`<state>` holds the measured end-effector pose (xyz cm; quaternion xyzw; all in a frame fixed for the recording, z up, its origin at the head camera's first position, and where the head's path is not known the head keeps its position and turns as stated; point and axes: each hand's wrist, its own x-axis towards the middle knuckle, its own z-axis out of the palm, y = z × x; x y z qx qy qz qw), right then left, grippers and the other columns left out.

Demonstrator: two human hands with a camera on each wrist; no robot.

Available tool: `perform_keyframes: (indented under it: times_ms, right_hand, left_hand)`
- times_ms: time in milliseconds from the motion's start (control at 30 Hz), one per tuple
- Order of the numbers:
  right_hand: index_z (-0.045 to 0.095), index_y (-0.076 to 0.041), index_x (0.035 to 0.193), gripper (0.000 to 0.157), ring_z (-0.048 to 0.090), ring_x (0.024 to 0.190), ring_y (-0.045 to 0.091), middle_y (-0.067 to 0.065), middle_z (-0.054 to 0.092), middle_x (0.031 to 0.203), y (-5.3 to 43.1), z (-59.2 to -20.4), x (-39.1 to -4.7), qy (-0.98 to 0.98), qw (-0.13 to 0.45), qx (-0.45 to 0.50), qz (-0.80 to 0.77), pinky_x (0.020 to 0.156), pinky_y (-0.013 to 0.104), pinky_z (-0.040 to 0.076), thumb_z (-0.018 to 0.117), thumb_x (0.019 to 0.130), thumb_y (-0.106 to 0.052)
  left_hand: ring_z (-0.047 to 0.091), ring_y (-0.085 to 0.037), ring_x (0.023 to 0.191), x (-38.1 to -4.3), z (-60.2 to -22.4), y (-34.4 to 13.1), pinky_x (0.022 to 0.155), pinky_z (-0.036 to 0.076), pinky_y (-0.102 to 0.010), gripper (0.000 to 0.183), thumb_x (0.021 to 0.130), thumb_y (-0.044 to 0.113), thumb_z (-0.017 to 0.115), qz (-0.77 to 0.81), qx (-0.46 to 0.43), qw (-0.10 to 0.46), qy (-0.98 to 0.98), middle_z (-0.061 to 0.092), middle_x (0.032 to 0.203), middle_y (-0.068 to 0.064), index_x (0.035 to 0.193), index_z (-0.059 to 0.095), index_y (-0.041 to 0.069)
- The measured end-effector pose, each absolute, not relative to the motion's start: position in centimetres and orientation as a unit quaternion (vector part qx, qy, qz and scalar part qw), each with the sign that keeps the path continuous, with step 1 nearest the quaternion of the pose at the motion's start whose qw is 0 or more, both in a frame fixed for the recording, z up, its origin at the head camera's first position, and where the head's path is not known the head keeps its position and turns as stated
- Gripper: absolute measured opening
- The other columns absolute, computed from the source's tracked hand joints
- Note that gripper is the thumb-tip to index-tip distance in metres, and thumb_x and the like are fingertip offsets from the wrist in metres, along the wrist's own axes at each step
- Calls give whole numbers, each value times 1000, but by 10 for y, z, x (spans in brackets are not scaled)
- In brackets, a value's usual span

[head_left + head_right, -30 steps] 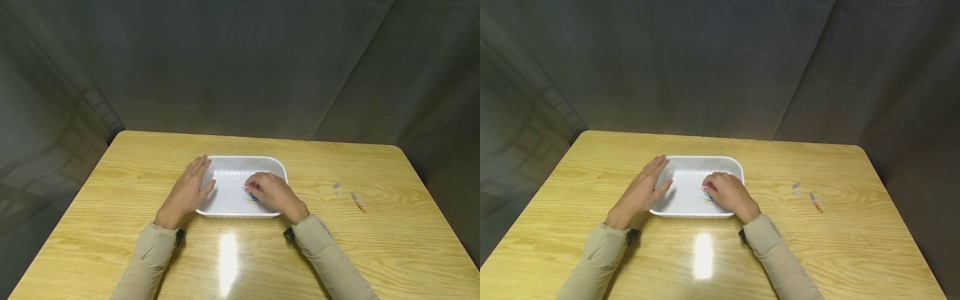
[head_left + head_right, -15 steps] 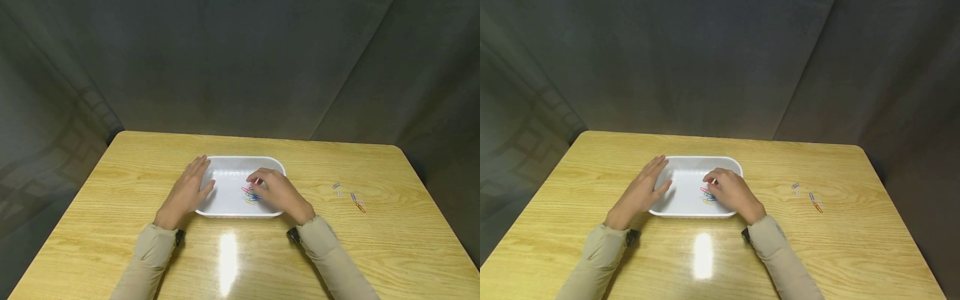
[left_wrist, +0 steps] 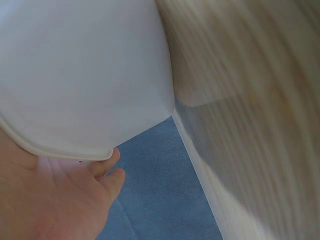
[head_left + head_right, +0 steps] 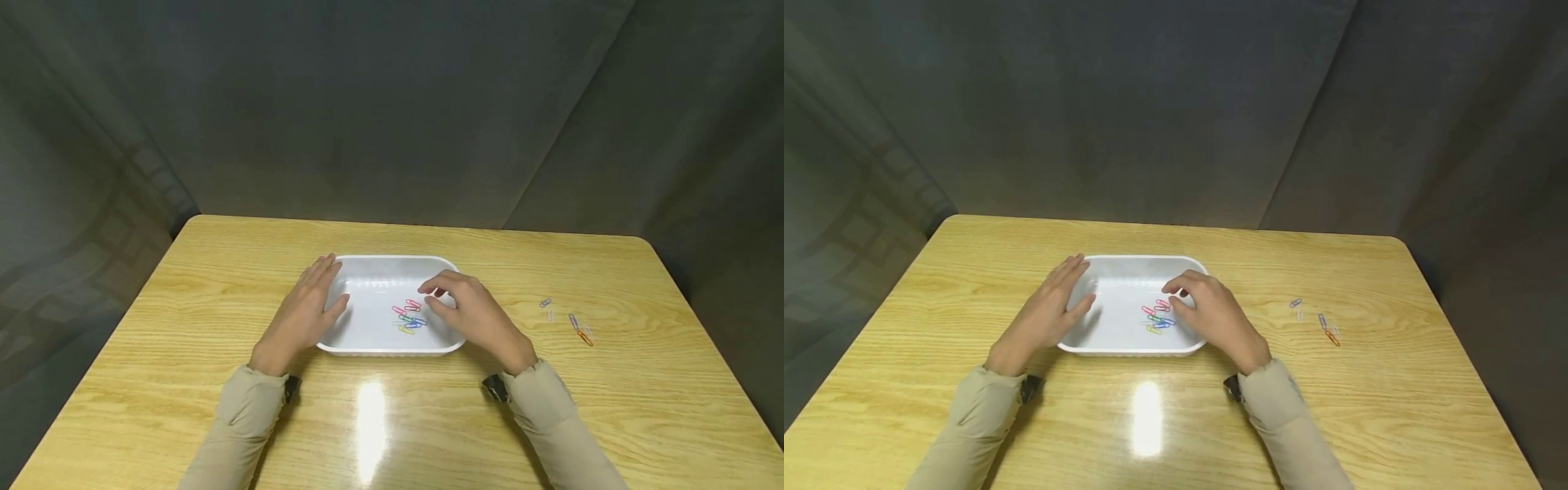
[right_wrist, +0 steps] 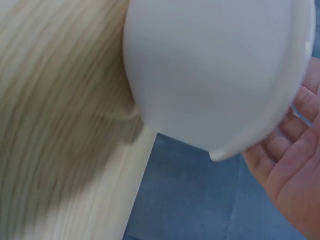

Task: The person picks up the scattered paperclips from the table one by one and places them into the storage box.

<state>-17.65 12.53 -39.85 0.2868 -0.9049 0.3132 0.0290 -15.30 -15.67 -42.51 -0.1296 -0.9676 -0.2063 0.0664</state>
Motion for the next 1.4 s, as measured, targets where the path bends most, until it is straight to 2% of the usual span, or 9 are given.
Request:
perform_keyframes:
  times_ms: [233,500,800,1000,1400]
  right_hand:
    - [67,-20,101,16,58,89,13,-6,65,100,141,-394,-170,-910,40,268,315,70,29,50,62,87,-19]
    - [66,-16,101,15,58,91,13,-5,64,101,162,-392,-168,-913,49,247,320,77,33,51,62,86,-17]
    - [66,-15,102,16,61,90,17,-4,65,101,191,-397,-167,-921,75,240,296,70,32,49,62,87,-19]
    - [66,-15,102,16,62,88,18,-2,65,100,209,-401,-165,-927,85,229,285,76,39,52,62,87,-16]
    - [64,-9,107,20,61,89,22,5,65,103,235,-405,-161,-936,71,213,273,77,42,50,59,89,-16]
  left_hand:
    - [15,-26,142,-153,-425,-157,118,15,-42,63,93,40,45,-208,-126,59,-968,16,154,-6,144,27,8]
    - [15,-27,142,-152,-424,-157,118,15,-43,63,93,39,46,-208,-124,55,-969,16,154,-6,144,27,8]
    - [16,-28,142,-152,-423,-157,117,16,-44,62,93,37,47,-212,-126,60,-967,20,153,-10,143,29,7]
    - [16,-28,142,-152,-423,-157,117,17,-45,62,93,37,47,-213,-126,59,-967,20,153,-10,143,29,7]
    - [15,-28,142,-154,-425,-158,118,15,-44,62,93,39,44,-212,-135,58,-966,18,154,-9,144,27,7]
